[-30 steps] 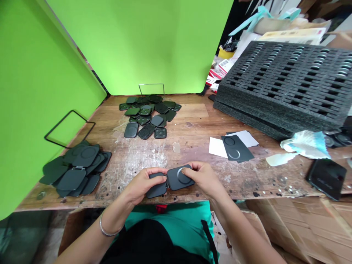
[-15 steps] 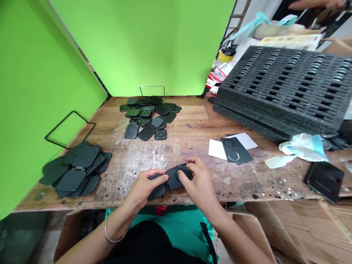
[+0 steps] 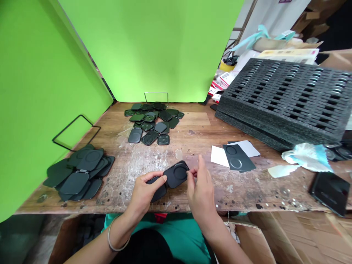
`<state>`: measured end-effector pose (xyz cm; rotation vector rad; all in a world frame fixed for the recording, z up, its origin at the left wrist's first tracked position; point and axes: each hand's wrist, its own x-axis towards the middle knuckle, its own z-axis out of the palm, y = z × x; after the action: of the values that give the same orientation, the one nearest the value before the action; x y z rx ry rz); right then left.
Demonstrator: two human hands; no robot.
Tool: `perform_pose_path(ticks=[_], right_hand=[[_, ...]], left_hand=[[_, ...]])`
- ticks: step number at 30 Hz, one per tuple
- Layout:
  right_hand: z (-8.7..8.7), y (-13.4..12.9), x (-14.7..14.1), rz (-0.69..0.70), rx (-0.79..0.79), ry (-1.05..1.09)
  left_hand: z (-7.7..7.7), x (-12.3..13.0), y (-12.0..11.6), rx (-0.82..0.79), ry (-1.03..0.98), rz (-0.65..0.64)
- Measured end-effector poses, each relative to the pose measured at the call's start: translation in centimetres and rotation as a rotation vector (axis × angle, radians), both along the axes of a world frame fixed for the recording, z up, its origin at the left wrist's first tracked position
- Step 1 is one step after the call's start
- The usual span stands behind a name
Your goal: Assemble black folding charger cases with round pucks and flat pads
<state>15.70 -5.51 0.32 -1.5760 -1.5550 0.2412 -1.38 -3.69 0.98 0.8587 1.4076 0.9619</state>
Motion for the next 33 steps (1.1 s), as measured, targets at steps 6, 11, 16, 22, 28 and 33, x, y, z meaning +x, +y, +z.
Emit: perform_pose_path(ticks=[6,11,16,22,28,33], right_hand=[[0.5,0.8,0.2,-0.034,-0.141,0.328],[0.7,1.0,-0.3,-0.083,-0.171,0.386],[0.7,1.1,-0.3,-0.083,-0.193,0.379],[0.5,1.1,0.0,-0.080,-0.281,0.329],[0.0,1.1,0.5,-0.051,-0.238,0.155],[0.8,1.1,-0.8,0.097,-0.389,0.302]], left_hand=[[-0.6,-0.1,-0.3,0.009,-0.009,0.003],[-0.7,-0.1,-0.3,0.006,-0.037,0.009],[-0.6,0.0,-0.5,-0.019,-0.057,0.017],[-0.4,0.0,-0.7,0.034,-0.035,-0.011],[-0.5,-0.2,-0.6,0.019,-0.039,0.008],[0.0,-0.6,-1.5,0.018,-0.096,0.004]])
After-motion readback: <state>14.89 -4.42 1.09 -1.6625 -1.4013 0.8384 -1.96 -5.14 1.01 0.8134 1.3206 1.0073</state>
